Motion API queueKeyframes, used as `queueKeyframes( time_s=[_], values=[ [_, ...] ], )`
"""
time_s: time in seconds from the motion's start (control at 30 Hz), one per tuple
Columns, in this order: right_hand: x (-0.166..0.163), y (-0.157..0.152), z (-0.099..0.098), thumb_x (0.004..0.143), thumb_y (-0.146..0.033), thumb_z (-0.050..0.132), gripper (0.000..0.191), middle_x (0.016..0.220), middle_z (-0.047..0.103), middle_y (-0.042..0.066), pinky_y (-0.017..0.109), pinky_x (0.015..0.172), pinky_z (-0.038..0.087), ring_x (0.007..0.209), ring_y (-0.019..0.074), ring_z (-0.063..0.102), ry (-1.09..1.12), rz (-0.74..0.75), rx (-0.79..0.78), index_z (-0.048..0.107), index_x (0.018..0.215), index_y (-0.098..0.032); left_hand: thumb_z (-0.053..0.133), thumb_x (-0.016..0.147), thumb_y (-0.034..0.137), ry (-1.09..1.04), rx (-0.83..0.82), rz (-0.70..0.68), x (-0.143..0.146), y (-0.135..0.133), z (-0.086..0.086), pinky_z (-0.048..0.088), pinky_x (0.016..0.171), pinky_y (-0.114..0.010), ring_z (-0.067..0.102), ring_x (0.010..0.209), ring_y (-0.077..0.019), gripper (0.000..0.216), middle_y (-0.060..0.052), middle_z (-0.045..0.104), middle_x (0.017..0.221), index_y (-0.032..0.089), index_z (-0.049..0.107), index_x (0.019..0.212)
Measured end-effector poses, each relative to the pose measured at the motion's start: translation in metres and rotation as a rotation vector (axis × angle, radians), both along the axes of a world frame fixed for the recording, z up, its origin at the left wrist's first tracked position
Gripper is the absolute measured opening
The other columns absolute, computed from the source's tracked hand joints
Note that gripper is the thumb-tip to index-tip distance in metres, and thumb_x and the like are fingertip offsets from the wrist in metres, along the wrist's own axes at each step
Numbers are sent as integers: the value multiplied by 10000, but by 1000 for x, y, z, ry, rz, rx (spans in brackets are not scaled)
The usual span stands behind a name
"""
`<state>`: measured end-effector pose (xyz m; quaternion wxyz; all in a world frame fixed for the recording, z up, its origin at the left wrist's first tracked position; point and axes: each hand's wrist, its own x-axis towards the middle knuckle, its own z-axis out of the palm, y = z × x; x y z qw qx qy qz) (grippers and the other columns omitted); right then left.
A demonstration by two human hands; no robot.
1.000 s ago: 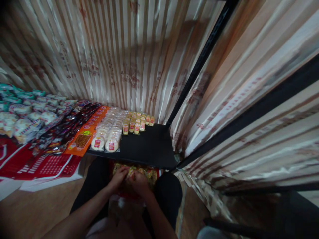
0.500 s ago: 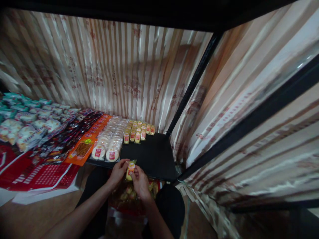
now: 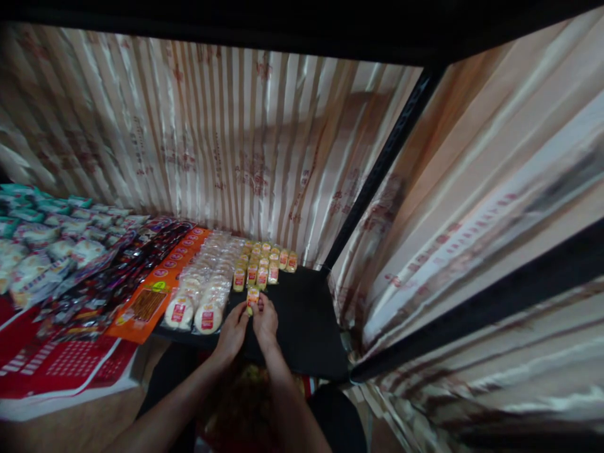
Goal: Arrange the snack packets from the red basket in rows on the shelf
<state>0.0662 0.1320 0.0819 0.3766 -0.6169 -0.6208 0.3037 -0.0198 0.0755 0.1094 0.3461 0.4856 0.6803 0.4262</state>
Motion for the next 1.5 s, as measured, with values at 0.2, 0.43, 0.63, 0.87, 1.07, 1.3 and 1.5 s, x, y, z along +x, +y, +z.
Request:
queueKeyframes(
  time_s=[0.2, 0.43, 0.63, 0.87, 1.07, 1.3, 1.5],
  values=[
    [-14, 27, -7, 745, -290, 496, 325, 858, 652, 56, 282, 737, 469, 759, 168, 606, 4, -27, 86, 615, 1022, -167, 323, 842, 255, 57, -13, 25, -3, 26, 0, 267, 1074, -347, 417, 1239, -206, 458, -114, 477, 1334, 100, 483, 1243],
    [-23, 35, -12, 740, -297, 489, 303, 878, 639, 38, 279, 689, 476, 702, 154, 588, 66, -79, 141, 551, 1015, -188, 310, 848, 238, -7, -34, 21, -3, 36, 0, 224, 1099, -314, 345, 1295, -180, 501, -133, 400, 1389, 55, 399, 1306],
    [-23, 30, -22, 736, -279, 449, 296, 985, 581, 96, 303, 722, 490, 820, 185, 590, 136, -68, 130, 535, 994, -161, 314, 853, 259, -26, -31, 31, -1, 38, -6, 209, 1109, -331, 338, 1300, -184, 487, -130, 396, 1393, 65, 429, 1285],
    [-26, 12, -30, 754, -216, 416, 302, 1029, 557, 71, 355, 925, 412, 1000, 198, 511, 27, -54, 253, 563, 1018, -219, 322, 825, 229, 16, 48, 37, 1, 39, -14, 245, 1100, -333, 389, 1268, -183, 433, -115, 478, 1331, 107, 539, 1179],
    [-25, 15, -37, 788, -188, 357, 355, 1078, 553, 86, 344, 953, 391, 1038, 187, 498, 24, 15, 281, 558, 1080, -195, 301, 827, 233, 96, 20, 8, -2, 42, -11, 266, 1088, -370, 408, 1253, -204, 437, -119, 511, 1299, 109, 554, 1162],
    [-23, 10, -33, 780, -208, 418, 317, 1132, 536, 91, 353, 952, 382, 1074, 206, 460, -69, -19, 248, 624, 1020, -203, 306, 832, 207, 193, 19, -20, -1, 36, -3, 276, 1080, -349, 422, 1237, -210, 432, -135, 507, 1297, 82, 549, 1168],
    [-15, -16, -27, 756, -152, 401, 362, 1200, 499, 103, 348, 977, 367, 1118, 197, 436, -61, -25, 199, 617, 1045, -178, 358, 818, 182, 237, 2, -19, 5, 14, -2, 323, 1042, -328, 465, 1189, -191, 407, -132, 554, 1238, 89, 532, 1175]
  ],
)
